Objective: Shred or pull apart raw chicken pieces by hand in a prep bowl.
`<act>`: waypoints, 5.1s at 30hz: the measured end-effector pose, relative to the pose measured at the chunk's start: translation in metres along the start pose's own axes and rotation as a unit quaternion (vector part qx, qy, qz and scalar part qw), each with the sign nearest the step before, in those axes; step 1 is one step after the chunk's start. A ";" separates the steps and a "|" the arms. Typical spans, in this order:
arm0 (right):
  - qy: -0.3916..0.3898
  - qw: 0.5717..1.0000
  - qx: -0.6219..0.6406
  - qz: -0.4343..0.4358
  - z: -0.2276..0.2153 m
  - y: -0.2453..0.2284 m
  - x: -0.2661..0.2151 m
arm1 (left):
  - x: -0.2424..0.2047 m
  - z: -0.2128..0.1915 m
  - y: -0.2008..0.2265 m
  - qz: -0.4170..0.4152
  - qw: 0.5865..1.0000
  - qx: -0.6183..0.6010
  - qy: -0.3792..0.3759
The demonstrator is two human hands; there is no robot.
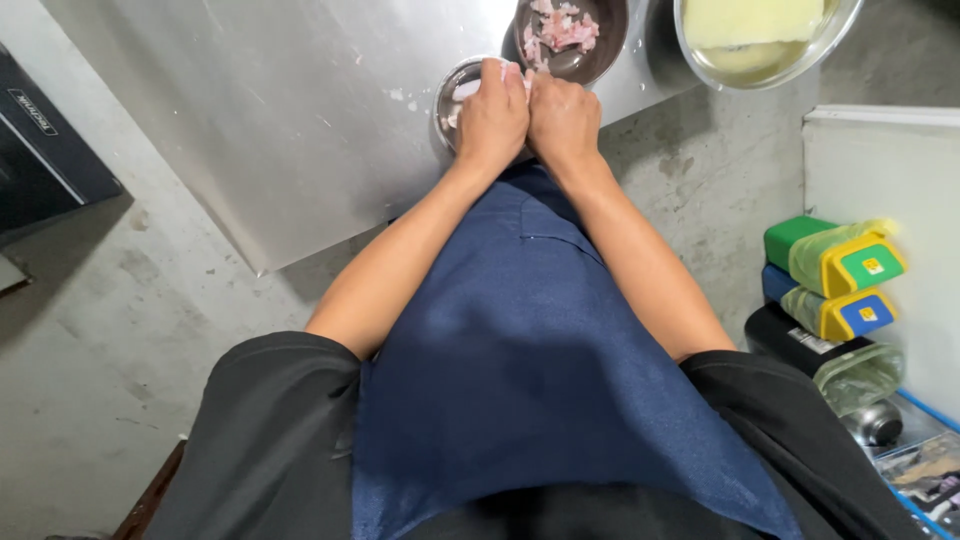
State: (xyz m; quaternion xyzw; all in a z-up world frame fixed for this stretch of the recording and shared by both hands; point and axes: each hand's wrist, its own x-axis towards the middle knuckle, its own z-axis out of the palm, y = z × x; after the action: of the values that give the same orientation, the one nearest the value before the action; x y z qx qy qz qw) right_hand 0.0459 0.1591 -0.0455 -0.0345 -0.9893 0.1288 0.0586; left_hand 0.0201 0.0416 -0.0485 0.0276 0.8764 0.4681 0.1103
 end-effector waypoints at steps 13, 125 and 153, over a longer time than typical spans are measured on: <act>-0.073 0.911 0.393 0.099 -0.050 0.036 0.030 | 0.033 -0.069 -0.041 -0.199 0.887 -0.400 -0.114; 0.012 0.850 0.526 0.029 -0.064 0.006 0.014 | 0.018 -0.077 -0.011 -0.005 0.980 -0.001 -0.197; -0.232 0.820 0.514 -0.099 -0.082 -0.013 0.016 | -0.010 -0.132 0.045 0.137 0.921 0.227 -0.287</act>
State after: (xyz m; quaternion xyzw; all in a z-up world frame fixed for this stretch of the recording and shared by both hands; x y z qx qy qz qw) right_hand 0.0393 0.1681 0.0387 0.1295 -0.7619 0.6164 -0.1509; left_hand -0.0014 -0.0419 0.0614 0.3045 0.8774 0.2394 0.2831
